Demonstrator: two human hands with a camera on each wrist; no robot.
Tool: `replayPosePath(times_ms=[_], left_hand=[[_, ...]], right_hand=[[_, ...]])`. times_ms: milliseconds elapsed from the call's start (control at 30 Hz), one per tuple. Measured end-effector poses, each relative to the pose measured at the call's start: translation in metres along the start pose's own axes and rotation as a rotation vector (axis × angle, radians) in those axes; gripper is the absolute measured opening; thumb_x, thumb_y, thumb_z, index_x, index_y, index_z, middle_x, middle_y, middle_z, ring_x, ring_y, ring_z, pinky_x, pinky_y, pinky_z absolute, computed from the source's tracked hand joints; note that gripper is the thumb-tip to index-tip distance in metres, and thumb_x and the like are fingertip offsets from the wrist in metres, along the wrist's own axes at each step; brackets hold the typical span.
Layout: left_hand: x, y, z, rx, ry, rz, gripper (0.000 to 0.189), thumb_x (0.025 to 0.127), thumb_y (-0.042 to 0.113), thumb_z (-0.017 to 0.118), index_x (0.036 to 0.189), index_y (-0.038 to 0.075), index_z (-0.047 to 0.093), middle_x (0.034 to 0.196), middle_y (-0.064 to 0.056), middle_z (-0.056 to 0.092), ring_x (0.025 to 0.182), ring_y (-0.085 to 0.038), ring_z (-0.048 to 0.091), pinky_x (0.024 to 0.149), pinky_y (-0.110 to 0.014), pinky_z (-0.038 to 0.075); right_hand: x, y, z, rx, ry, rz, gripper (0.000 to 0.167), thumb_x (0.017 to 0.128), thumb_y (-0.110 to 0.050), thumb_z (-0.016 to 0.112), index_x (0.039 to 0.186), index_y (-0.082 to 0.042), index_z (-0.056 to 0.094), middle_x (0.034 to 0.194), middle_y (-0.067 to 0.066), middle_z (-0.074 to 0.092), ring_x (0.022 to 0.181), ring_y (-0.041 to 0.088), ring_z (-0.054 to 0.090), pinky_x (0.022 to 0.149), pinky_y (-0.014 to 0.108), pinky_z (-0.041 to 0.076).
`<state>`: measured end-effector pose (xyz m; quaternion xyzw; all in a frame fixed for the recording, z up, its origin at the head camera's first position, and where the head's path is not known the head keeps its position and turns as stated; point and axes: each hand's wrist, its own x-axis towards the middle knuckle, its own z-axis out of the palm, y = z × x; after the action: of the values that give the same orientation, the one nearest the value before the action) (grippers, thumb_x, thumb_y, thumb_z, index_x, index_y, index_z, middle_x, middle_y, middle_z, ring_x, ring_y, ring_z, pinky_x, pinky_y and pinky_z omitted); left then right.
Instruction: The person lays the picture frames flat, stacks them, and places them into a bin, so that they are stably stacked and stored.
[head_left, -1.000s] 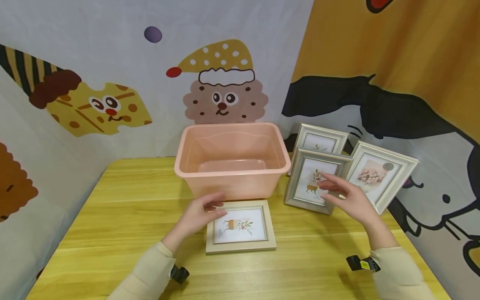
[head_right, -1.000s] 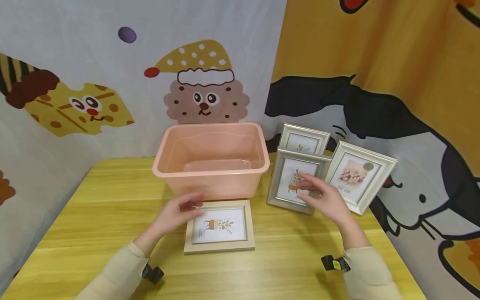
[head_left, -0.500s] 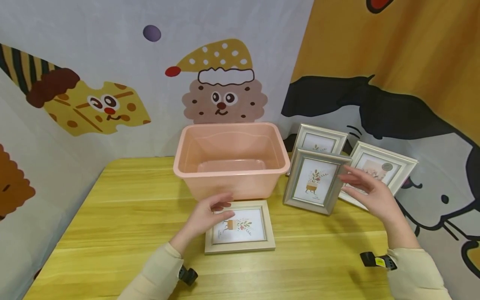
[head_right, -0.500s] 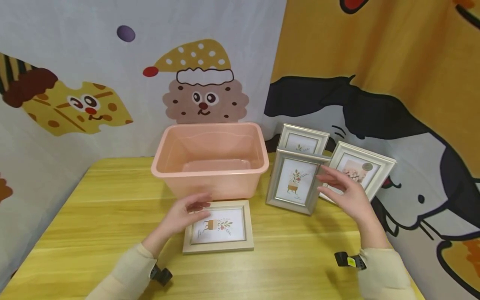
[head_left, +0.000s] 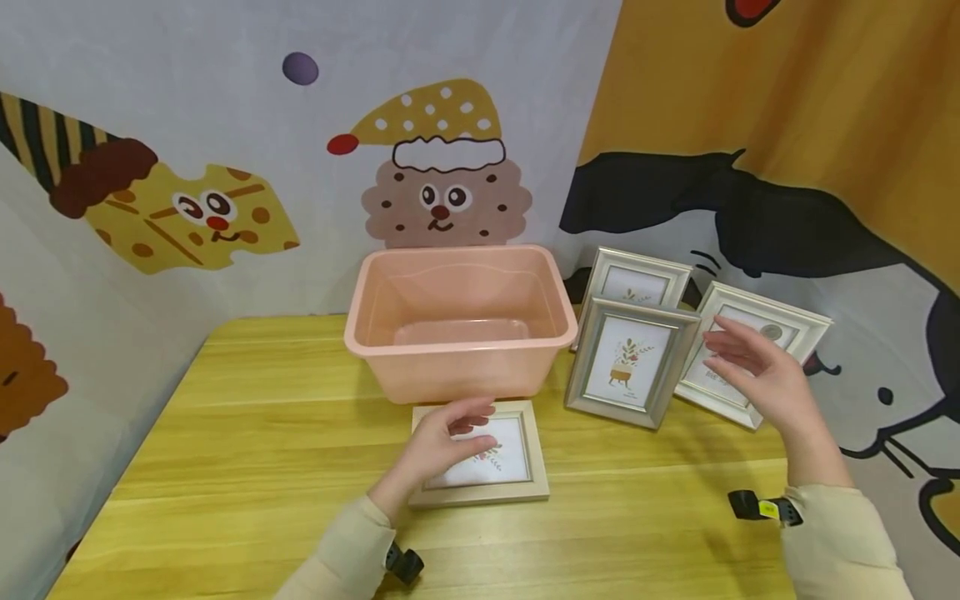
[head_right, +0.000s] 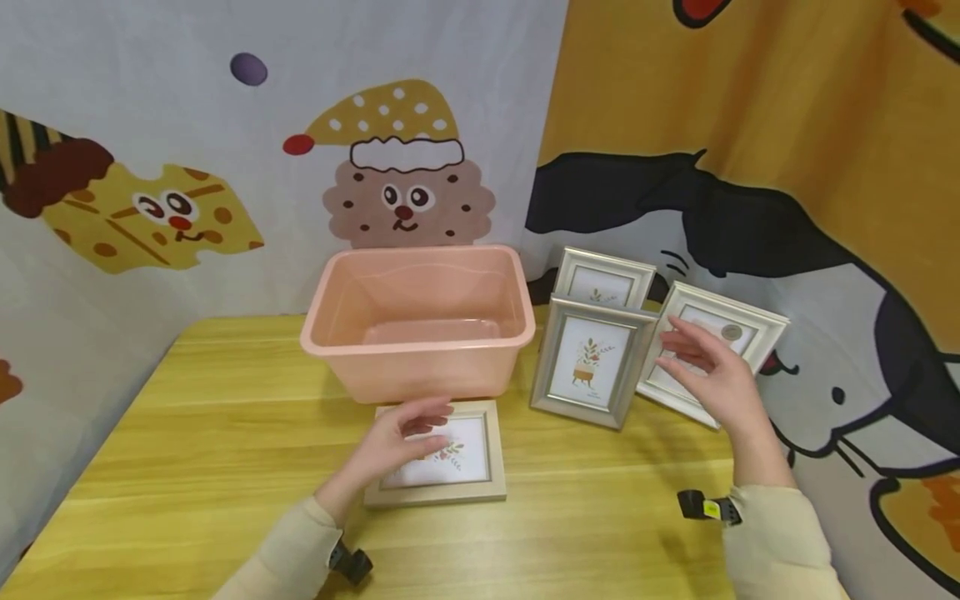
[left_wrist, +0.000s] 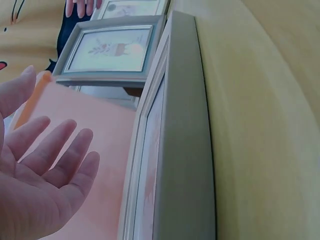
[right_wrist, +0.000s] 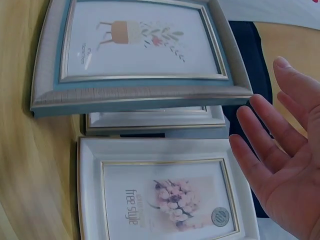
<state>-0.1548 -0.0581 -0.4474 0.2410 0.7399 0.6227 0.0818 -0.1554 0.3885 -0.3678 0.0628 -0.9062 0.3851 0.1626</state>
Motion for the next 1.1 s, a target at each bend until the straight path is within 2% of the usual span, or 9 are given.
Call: replayPosePath(times_ms=[167,333,533,600,767,900,1100], left_hand=[[0.002,-0.001,0.010,-0.026,-0.001,0.025,0.056,0.086,0.005,0.077,0.138,0.002,0.056,0.128,-0.019,0.063,0.116,-0.040,0.059,0.100,-0.054,0.046],[0.004,-0.002,0.018,-0.045,-0.022,0.014,0.060,0.086,0.007,0.078,0.141,0.004,0.054,0.133,-0.020,0.060,0.119,-0.038,0.057,0.102,-0.052,0.046],[0.006,-0.004,0.025,-0.060,-0.039,0.035,0.060,0.086,0.010,0.079,0.141,0.005,0.054,0.134,-0.020,0.059,0.121,-0.040,0.055,0.102,-0.052,0.046],[0.007,-0.005,0.028,-0.058,-0.044,0.046,0.060,0.086,0.010,0.078,0.141,0.004,0.054,0.133,-0.019,0.060,0.120,-0.041,0.055,0.101,-0.053,0.046],[0.007,-0.007,0.031,-0.052,-0.054,0.041,0.060,0.085,0.010,0.079,0.140,0.007,0.056,0.134,-0.019,0.060,0.120,-0.040,0.056,0.101,-0.052,0.047],[0.008,-0.007,0.034,-0.059,-0.060,0.031,0.061,0.085,0.010,0.079,0.141,0.007,0.055,0.134,-0.020,0.059,0.120,-0.041,0.056,0.101,-0.051,0.047],[0.011,-0.009,0.038,-0.082,-0.071,0.033,0.060,0.087,0.008,0.077,0.142,0.004,0.053,0.134,-0.021,0.058,0.120,-0.042,0.055,0.100,-0.054,0.047]], right_hand=[[0.005,0.003,-0.002,0.043,0.004,0.016,0.062,0.094,-0.015,0.070,0.151,-0.014,0.044,0.128,0.006,0.060,0.104,-0.007,0.055,0.081,0.004,0.045],[0.011,0.004,0.001,0.085,-0.017,0.008,0.065,0.094,-0.010,0.069,0.152,-0.011,0.040,0.136,0.014,0.055,0.105,-0.008,0.054,0.081,0.004,0.046],[0.021,0.006,0.009,0.045,-0.033,0.053,0.068,0.095,-0.021,0.069,0.154,-0.015,0.036,0.142,0.020,0.048,0.111,0.004,0.053,0.085,0.002,0.041],[0.024,0.007,0.011,0.031,-0.036,0.067,0.068,0.095,-0.025,0.069,0.155,-0.019,0.037,0.143,0.019,0.048,0.111,0.003,0.053,0.084,0.001,0.040],[0.030,0.009,0.016,0.040,-0.048,0.060,0.064,0.096,-0.024,0.068,0.153,-0.024,0.040,0.140,0.021,0.049,0.105,-0.004,0.053,0.080,0.003,0.042],[0.031,0.011,0.021,0.033,-0.052,0.069,0.060,0.097,-0.022,0.067,0.152,-0.022,0.043,0.134,0.022,0.053,0.101,-0.007,0.053,0.077,0.006,0.046],[0.031,0.012,0.025,0.042,-0.019,0.102,0.053,0.098,-0.021,0.065,0.148,-0.018,0.047,0.126,0.014,0.057,0.098,-0.005,0.053,0.074,0.009,0.049]])
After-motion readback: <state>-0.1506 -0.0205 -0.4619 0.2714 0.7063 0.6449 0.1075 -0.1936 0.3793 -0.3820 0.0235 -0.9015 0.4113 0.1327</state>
